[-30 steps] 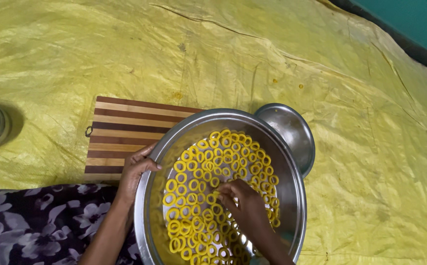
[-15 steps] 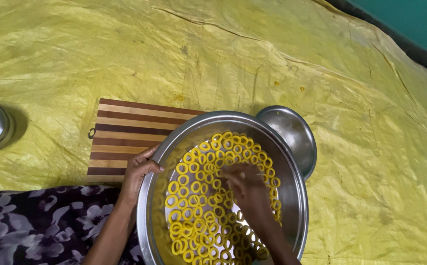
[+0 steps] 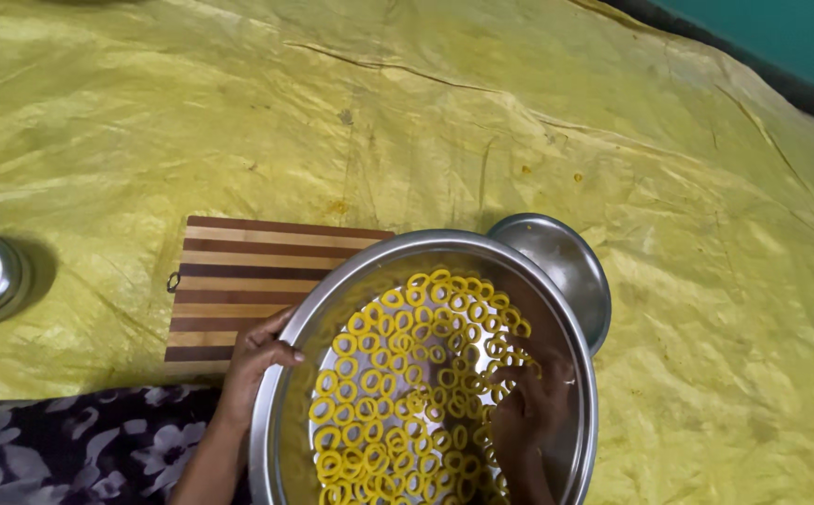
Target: The person shapes small pieces of yellow dough into ring shapes by hand and places them into a large metal tray. The person also arranges the rings within the tray to fill available space.
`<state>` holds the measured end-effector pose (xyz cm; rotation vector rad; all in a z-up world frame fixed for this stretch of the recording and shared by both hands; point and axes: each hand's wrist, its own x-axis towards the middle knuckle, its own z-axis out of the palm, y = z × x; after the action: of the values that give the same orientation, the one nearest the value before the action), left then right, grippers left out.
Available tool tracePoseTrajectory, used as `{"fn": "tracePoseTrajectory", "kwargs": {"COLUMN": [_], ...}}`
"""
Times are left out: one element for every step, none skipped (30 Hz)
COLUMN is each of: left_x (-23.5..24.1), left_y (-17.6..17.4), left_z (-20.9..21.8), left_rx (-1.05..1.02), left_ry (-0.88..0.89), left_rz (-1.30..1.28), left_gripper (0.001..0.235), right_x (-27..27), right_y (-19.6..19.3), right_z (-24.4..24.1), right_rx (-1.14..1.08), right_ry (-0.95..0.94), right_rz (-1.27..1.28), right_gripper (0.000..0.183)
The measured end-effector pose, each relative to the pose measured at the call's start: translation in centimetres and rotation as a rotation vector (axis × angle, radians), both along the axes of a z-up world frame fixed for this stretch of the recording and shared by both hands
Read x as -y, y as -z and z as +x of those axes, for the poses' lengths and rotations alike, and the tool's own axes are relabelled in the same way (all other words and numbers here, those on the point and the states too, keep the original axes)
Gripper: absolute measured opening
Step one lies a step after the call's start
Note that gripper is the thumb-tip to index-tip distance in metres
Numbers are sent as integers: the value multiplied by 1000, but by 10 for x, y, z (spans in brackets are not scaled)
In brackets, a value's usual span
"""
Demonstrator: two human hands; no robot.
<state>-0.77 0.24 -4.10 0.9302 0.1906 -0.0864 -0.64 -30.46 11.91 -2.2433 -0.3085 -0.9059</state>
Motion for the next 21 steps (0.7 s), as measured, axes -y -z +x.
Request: {"fn": "tracePoseTrajectory", "kwargs": {"left_x": [-2,-4,-6,-8,-11,-14,-15,-15,-14,-13,-13,-14,-14,-13,-13,-13,-13,-13,-13,-13,-14], "left_y": [7,14,20,25,29,32,33,33,31,28,24,20,14,9,3,-3,-7,-11,-13,-13,-13], "left_z": [0,1,2,2,1,0,1,0,-4,-6,-6,-6,-5,-5,-6,-7,-6,-6,-5,-5,-5], "left_rx": [-11,-28,-45,-62,-56,-51,-45,-37,-28,-21,4,30,55,35,15,-5,-12,-19,-25,-21,-17], "left_ry": [-7,-9,-10,-11,-13,-14,-16,-28,-40,-53,-59,-65,-70,-69,-69,-70,-61,-54,-47,-48,-49], "left_rz": [30,52,73,95,105,113,122,118,114,109,106,100,95,95,96,96,87,78,69,75,82], "left_gripper": [75,69,64,59,62,65,69,70,70,71,68,64,62,64,66,69,69,70,70,70,70], "right_x": [0,1,3,6,9,11,14,15,16,17,17,16,15,15,15,14,14,13,13,13,13], "right_y": [3,5,6,7,8,8,8,8,8,7,6,4,2,0,-3,-6,-8,-10,-11,-11,-11], "right_z": [0,-1,-3,-4,-4,-4,-3,-4,-4,-4,-4,-3,-3,-3,-3,-3,-3,-3,-3,-2,-1], "right_rx": [-62,-17,26,69,83,97,112,120,130,138,176,213,250,271,291,311,297,285,273,276,279], "right_ry": [-6,29,64,101,74,48,22,-29,-81,-132,-173,-215,-256,-261,-265,-271,-279,-287,-296,-299,-301], "right_rz": [119,56,-7,-70,-40,-12,16,57,99,140,137,133,128,87,46,4,-1,-5,-9,-5,-1], "right_gripper": [32,29,27,26,24,21,19,17,15,14,14,14,15,18,22,25,24,24,24,24,24]}}
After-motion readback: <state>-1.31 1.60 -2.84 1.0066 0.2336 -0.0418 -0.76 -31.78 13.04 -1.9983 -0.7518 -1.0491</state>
